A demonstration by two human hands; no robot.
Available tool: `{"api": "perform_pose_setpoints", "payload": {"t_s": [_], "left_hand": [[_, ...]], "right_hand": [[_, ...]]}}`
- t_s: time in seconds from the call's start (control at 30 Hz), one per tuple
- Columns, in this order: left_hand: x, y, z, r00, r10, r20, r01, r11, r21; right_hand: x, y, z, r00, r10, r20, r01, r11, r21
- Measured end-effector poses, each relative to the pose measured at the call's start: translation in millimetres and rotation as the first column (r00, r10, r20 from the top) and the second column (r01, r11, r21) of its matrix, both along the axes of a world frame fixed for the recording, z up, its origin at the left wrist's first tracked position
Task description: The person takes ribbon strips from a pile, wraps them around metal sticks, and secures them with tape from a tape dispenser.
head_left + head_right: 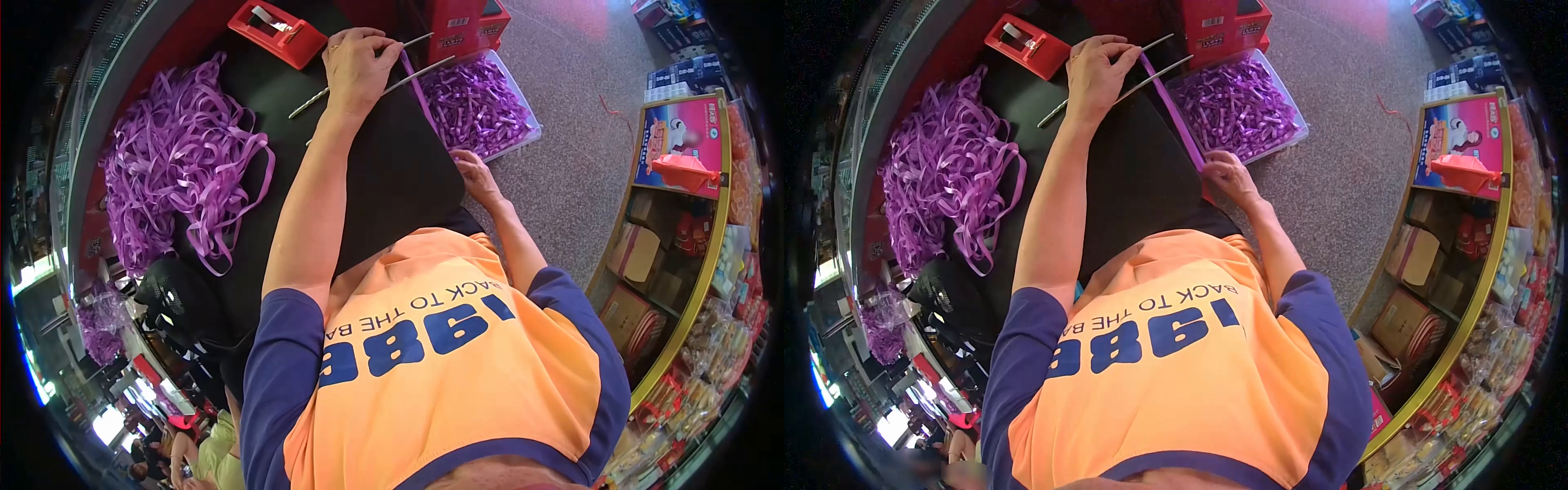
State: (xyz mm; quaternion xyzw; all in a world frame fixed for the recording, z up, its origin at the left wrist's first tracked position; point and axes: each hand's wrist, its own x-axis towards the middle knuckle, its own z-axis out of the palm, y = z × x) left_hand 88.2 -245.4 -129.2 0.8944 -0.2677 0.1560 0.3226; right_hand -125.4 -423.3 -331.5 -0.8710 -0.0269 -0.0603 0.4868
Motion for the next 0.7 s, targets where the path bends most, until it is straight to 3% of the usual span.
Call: {"api": "perform_pose_setpoints", "payload": {"t_s": [0.23, 0.33, 0.43, 0.57, 0.63, 0.67, 0.7], "left_hand": [[1.9, 0.8, -2.4, 1.0, -0.008, 0.018, 0.008, 1.0, -0.016], [3.9, 1.7, -4.1, 1.0, -0.005, 0.025, 0.005, 1.0, -0.01], [3.1, 2.0, -4.8, 0.999, -0.021, 0.039, 0.022, 1.0, -0.021], [2.1, 1.7, -1.7, 1.0, -0.017, 0.016, 0.017, 1.0, -0.016], [2.2, 1.5, -2.4, 1.0, -0.019, 0.008, 0.02, 1.0, -0.014], [2.3, 1.4, -2.3, 1.0, -0.02, 0.005, 0.02, 1.0, -0.012], [2.9, 1.6, -2.2, 1.0, -0.019, 0.002, 0.019, 1.0, -0.01]], "right_hand": [[-67.5, -7.1, 85.1, 0.991, -0.131, 0.027, 0.132, 0.989, -0.072], [-88.4, -7.7, 127.5, 0.973, -0.193, 0.125, 0.21, 0.967, -0.141], [-102.0, -9.2, 150.5, 0.957, -0.203, 0.209, 0.214, 0.977, -0.028], [-107.2, -10.2, 160.2, 0.967, -0.176, 0.186, 0.154, 0.98, 0.124], [-108.7, -7.8, 157.8, 0.972, -0.225, 0.071, 0.181, 0.905, 0.385], [-109.3, -6.5, 153.4, 0.972, -0.223, 0.075, 0.178, 0.907, 0.382], [-109.3, -5.1, 147.0, 0.958, -0.279, 0.072, 0.209, 0.844, 0.494]]}}
